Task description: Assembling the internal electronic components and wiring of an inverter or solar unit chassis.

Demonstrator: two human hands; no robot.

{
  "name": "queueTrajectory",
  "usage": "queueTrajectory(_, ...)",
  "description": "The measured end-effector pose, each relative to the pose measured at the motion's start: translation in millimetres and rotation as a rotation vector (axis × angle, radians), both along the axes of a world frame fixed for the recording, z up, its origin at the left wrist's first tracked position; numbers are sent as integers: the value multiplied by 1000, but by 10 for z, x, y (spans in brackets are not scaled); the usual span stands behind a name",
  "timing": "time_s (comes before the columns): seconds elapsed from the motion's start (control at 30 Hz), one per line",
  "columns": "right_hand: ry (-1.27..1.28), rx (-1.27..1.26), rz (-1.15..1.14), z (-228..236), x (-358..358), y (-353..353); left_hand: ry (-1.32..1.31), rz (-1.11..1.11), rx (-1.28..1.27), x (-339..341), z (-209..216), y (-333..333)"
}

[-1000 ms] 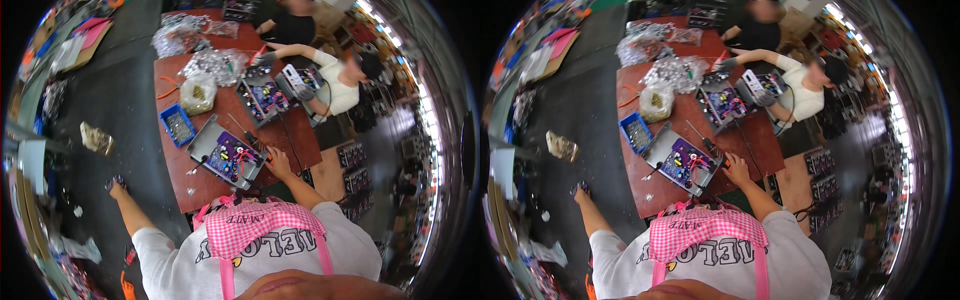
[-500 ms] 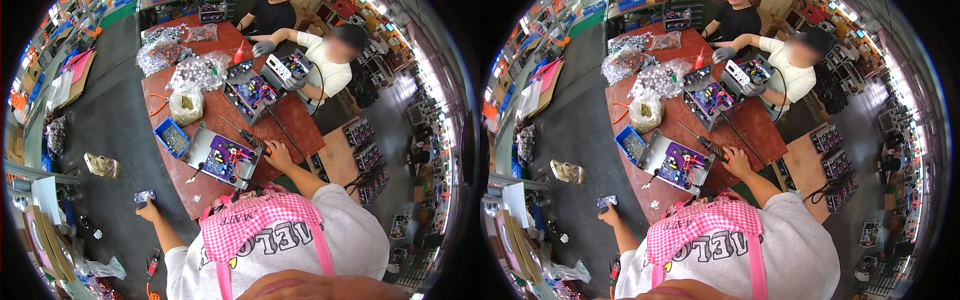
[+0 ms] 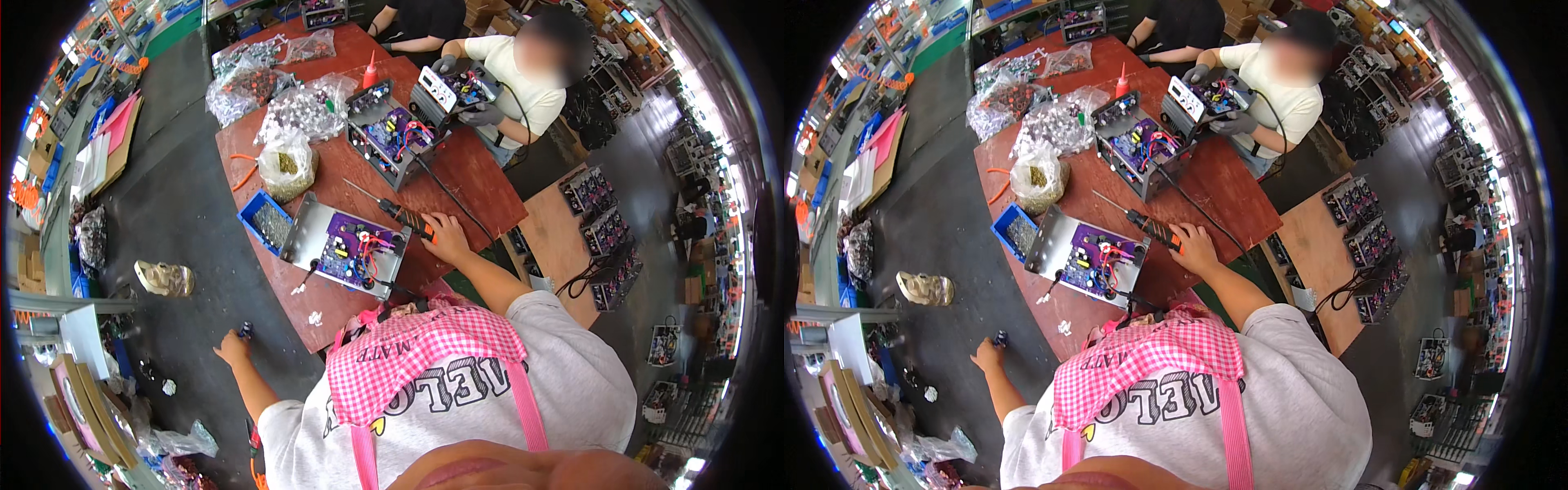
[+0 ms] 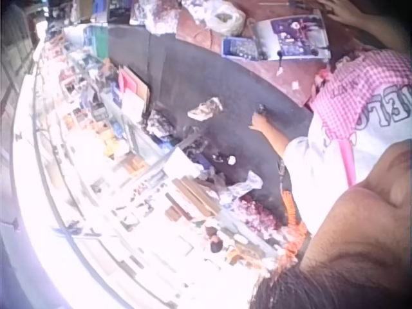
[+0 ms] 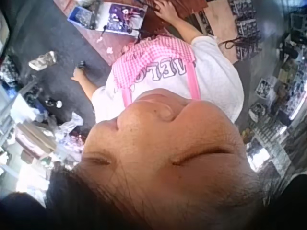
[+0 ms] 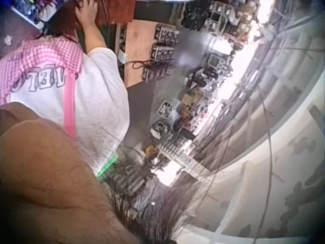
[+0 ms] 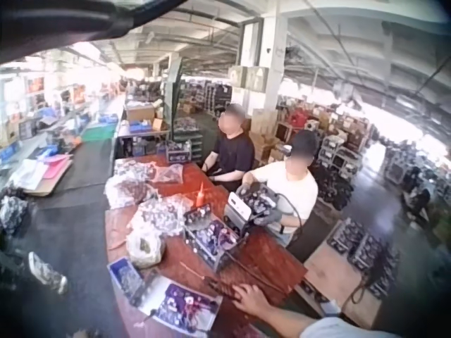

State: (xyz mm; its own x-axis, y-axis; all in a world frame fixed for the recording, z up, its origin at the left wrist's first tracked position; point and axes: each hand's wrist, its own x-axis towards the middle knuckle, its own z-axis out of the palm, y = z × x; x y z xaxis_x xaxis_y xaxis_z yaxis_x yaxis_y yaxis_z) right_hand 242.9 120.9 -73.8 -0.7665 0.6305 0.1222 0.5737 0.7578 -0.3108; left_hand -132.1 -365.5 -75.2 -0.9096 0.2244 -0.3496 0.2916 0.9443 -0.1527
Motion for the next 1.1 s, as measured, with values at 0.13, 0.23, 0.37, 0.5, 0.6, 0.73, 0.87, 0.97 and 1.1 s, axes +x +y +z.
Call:
queueTrajectory(0.13, 23, 12, 31, -105, -11, 78, 182, 150, 522, 64, -74, -97)
queueTrajectory(0.23, 33, -19, 8, -125, -11, 134, 264, 276, 1052, 86, 297, 383)
queueTrajectory(0.37, 20, -31, 33, -124, -21, 116, 23, 339, 1694, 410, 1168, 1162)
queueTrajectory(0.5, 64, -4, 36, -172, 37, 120, 91, -41, 1570, 770, 1545, 1853)
queueTrajectory(0.6, 92, -25, 56, -199, 46, 117, 389, -421, 1202, 1042, 1694, 2242)
queueTrajectory(0.73, 123, -29, 63, -173, 17, 122, 485, -502, 939, 1131, 1361, 2449)
queueTrajectory(0.87, 146, -45, 56, -172, 22, 156, 697, -549, 788, 1163, 1299, 2598)
queueTrajectory(0.97, 148, -55, 50, -155, 8, 154, 784, -514, 713, 1161, 1247, 2651)
queueTrajectory(1.1, 149, -69, 54, -134, 25, 151, 827, -522, 723, 1111, 1143, 2650)
